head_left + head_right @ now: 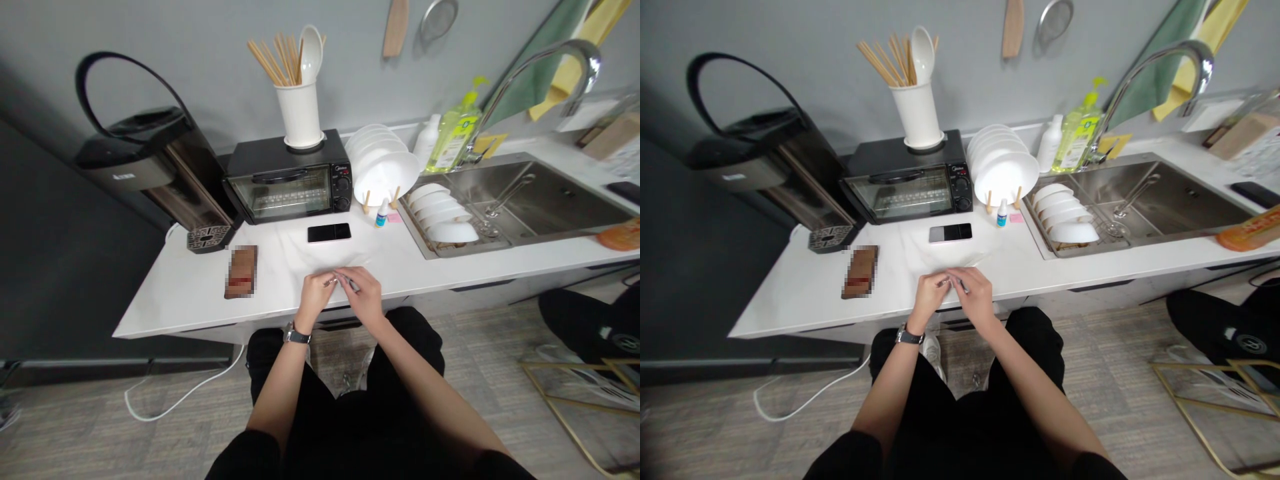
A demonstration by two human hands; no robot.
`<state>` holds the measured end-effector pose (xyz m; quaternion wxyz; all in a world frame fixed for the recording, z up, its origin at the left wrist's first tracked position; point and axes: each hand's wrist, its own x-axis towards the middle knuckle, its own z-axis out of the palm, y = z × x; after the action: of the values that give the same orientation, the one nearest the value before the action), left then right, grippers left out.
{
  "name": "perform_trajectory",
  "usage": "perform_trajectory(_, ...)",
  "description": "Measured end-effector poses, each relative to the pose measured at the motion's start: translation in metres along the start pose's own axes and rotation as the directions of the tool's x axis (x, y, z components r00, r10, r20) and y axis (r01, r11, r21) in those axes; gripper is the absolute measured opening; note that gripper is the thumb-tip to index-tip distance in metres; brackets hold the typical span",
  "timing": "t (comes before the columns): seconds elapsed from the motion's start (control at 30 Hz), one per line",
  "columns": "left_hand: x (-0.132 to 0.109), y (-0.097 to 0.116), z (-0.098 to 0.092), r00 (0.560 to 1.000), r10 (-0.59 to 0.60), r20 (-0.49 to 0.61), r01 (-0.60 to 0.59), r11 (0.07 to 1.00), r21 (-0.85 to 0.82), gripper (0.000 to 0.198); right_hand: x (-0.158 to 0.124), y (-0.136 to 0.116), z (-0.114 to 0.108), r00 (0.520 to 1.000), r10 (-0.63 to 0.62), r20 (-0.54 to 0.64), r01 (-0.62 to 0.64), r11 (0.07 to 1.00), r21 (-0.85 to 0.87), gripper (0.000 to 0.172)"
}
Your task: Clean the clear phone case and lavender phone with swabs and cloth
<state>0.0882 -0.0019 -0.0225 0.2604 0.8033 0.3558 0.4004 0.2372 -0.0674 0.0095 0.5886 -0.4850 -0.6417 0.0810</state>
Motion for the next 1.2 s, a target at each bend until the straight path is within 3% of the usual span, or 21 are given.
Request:
perform_trajectory(0.1, 0.001, -0.003, -0.001, 1.000, 0.017, -0.004, -0.017, 1.000, 0.025, 0.031, -0.003, -0.011, 0.015, 0.997, -0.067, 0.031, 0.065, 0.996, 0.062, 0.025)
perform_trajectory(0.2, 0.001, -0.003, -0.001, 0.999, 0.012, -0.038, -0.010, 0.998, 0.058, 0.032, -0.002, -0.007, 0.016, 0.995, -0.094, 0.030, 0.092, 0.994, 0.065, 0.025)
perform_trajectory(0.37, 0.000, 0.003, 0.000, 0.999, -0.020, -0.051, 0.018, 0.999, -0.034, 0.019, 0.008, 0.017, -0.005, 0.999, -0.041, -0.016, 0.041, 0.999, -0.029, 0.023)
perform_trajectory(0.57, -0.001, 0.002, 0.002, 0.998, -0.036, -0.058, 0.031, 0.996, -0.088, 0.022, 0.029, 0.049, -0.031, 0.984, 0.017, -0.176, -0.045, 0.986, -0.158, 0.021)
perform_trajectory(0.7, -0.001, 0.002, 0.004, 0.996, -0.030, -0.085, 0.025, 0.997, -0.069, 0.021, 0.037, 0.056, -0.035, 0.975, 0.008, -0.221, -0.050, 0.981, -0.187, 0.021)
perform_trajectory(0.83, -0.001, 0.003, 0.004, 0.997, -0.023, -0.072, 0.019, 0.998, -0.060, 0.022, 0.028, 0.044, -0.024, 0.978, 0.029, -0.206, -0.065, 0.983, -0.171, 0.021)
perform_trajectory(1.07, 0.000, 0.002, -0.001, 0.997, 0.043, -0.061, -0.039, 0.997, 0.061, 0.027, -0.003, -0.003, 0.015, 0.998, -0.062, -0.009, 0.062, 0.997, -0.039, 0.026)
perform_trajectory(1.2, 0.000, 0.001, -0.001, 0.998, 0.033, -0.061, -0.028, 0.996, 0.083, 0.030, -0.007, -0.009, 0.021, 0.996, -0.094, 0.005, 0.094, 0.996, -0.006, 0.027)
